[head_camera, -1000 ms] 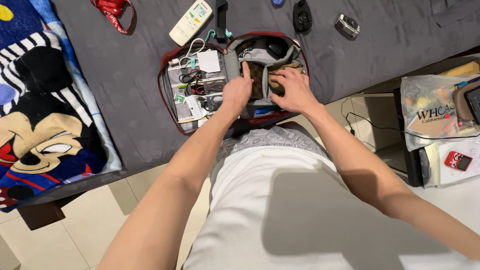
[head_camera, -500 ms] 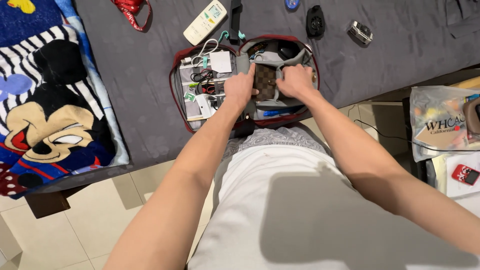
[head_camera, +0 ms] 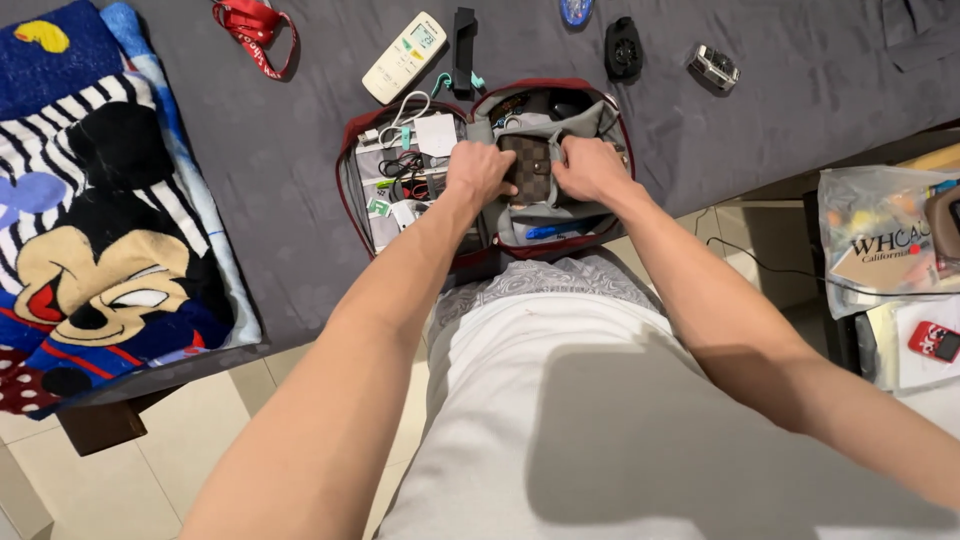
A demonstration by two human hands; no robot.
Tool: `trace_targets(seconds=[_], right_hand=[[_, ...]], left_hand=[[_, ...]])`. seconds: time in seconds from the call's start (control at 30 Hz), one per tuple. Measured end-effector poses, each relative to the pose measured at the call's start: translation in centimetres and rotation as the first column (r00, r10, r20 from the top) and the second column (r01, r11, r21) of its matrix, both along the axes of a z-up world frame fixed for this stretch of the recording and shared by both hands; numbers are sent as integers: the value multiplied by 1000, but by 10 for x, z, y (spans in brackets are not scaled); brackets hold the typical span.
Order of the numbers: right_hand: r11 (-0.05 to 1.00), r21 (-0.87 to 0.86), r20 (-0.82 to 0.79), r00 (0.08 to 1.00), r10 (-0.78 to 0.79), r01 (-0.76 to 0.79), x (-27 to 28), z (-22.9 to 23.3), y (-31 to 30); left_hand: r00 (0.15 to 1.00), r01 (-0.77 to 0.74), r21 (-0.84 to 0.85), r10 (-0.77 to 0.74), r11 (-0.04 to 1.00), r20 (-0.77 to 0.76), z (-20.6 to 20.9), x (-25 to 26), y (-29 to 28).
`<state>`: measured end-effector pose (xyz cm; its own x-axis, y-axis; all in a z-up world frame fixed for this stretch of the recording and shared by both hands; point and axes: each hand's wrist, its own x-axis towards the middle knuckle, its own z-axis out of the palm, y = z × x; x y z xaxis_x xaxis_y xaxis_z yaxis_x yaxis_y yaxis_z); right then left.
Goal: Organizing various electronic accessories and personal items into a travel organizer bag on a bed.
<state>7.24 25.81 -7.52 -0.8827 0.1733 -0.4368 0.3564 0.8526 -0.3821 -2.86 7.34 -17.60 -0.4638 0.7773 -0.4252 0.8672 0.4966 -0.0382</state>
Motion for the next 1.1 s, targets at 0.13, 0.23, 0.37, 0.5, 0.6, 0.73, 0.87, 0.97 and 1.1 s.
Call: trace_targets(seconds=[0.13, 0.23, 0.37, 0.5, 0.6, 0.73, 0.87, 0.97, 1.1], right_hand=[[999, -33, -3, 1000, -28, 28, -2, 22, -11], [999, -28, -9, 1000, -20, 20, 5, 17, -12], [995, -65, -26, 997, -74, 72, 3, 20, -17], [992, -52, -25, 993, -119, 118, 4, 14, -22], [991, -31, -31, 991, -128, 127, -4, 4, -18], [997, 16, -102, 992, -80, 82, -11, -16, -7], [982, -63, -102, 978, -181, 175, -5, -15, -9], [982, -66, -96, 978, -185, 179, -7, -9, -8], [991, -39, -91, 988, -128, 125, -7, 7, -11]], left_hand=[[998, 36, 10, -36, 999, -58, -30, -9, 21], [999, 6, 51, -4, 999, -38, -23, -9, 27], [997, -18, 167, 31, 986, -75, 53, 0, 8], [990, 22, 182, 4, 983, -141, 82, 13, -3], [991, 58, 90, -47, 994, -123, 83, 5, 0], [989, -138, 115, 131, 984, 69, 73, -1, 5], [981, -196, 112, 195, 974, 22, 52, -1, 18], [981, -178, 189, 189, 966, -45, 34, -5, 31], [968, -241, 366, 250, 899, 21, 33, -11, 23]])
